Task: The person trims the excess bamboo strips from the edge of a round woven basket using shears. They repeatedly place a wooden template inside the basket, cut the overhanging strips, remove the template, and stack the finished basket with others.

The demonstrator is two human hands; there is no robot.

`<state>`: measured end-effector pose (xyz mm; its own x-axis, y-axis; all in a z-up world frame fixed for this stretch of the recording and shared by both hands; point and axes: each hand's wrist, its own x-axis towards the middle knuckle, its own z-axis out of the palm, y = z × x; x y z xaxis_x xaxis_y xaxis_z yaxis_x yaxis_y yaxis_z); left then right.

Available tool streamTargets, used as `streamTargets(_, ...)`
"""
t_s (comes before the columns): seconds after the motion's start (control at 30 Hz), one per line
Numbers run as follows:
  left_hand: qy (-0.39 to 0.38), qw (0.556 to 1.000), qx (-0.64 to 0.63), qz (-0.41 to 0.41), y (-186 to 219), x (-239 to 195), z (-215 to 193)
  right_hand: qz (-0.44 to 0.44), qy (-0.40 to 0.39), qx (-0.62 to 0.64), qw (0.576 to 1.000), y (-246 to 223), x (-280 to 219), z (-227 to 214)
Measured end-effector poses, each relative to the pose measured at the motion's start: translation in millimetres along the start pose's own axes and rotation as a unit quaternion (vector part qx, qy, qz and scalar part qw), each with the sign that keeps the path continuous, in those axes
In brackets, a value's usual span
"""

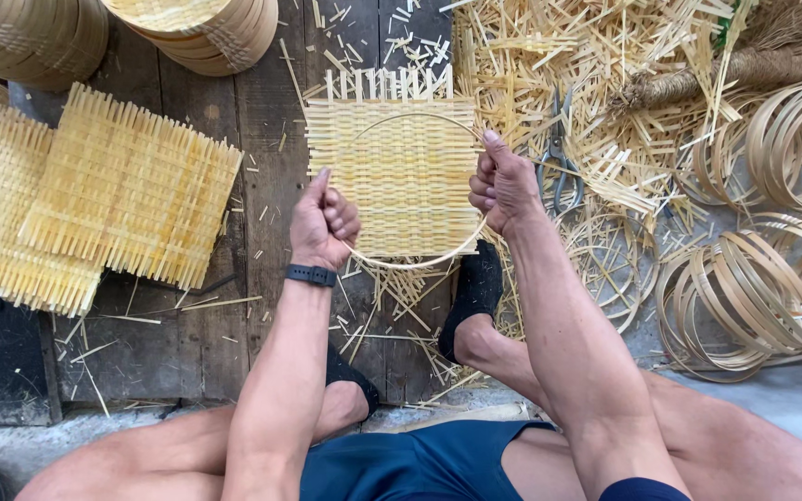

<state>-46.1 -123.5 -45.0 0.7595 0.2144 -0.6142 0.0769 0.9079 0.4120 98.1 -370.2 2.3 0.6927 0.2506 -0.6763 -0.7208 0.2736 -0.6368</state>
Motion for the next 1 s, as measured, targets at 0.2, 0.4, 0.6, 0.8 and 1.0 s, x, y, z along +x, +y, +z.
streamTargets(0.2, 0.027, 0.999, -0.029, 0.030, 11.1, -2.7, -5.4, -0.060, -0.050, -0.108, 0.991, -2.7, -7.1, 3.3)
streamTargets(0.4, 0.140, 0.958, 0.177, 0.177, 7.4, 10.2, -8.4, -0.132, 0.089, -0.424, 0.892, 5.2, 4.2, 10.8)
streamTargets(0.6, 0.203, 0.711, 0.607, 0.290, 2.2, 41.6, -37.7, -0.281, 0.081, -0.602, 0.743, 32.7, 32.8, -3.6)
streamTargets(0.8, 0.190, 0.713, 0.616, 0.277, -0.2, 49.7, -51.3, -0.180, 0.129, -0.531, 0.818, 51.0, 45.5, -19.8)
streamTargets(1.0, 0.201, 0.727, 0.613, 0.235, 8.2, 54.2, -51.2, -0.264, 0.127, -0.530, 0.796, 53.8, 43.5, -19.6)
